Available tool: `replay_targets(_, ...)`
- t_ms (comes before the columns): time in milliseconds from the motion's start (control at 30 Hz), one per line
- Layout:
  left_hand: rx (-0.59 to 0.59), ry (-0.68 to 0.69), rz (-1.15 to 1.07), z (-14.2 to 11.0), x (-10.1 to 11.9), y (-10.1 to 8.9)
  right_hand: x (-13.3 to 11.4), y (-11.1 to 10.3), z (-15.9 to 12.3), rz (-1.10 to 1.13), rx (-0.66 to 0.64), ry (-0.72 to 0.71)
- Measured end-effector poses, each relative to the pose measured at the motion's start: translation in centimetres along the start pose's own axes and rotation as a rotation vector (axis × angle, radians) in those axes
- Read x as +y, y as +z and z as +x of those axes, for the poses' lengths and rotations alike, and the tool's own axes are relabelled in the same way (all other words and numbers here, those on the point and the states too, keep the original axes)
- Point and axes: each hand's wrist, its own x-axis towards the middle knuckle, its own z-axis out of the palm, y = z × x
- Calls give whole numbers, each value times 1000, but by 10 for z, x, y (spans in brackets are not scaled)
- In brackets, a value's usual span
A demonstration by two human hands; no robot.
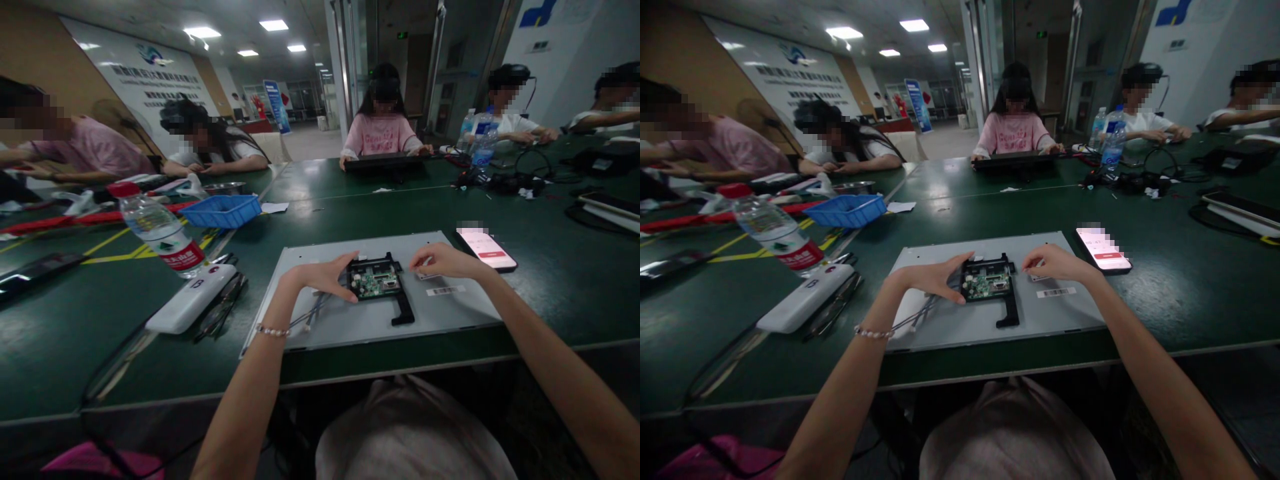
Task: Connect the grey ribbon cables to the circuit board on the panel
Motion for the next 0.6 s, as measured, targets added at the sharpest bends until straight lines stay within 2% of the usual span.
replay_targets(100,-6,-3,5,1,0,0,-12,2,-2,47,-42,-65)
replay_targets(200,-8,-4,2,0,2,-1,-17,3,-3,150,-36,-26)
replay_targets(367,-5,-2,4,-1,4,-1,-13,10,-2,324,-157,59)
replay_targets(600,-1,22,7,1,1,0,-9,25,4,297,-44,61)
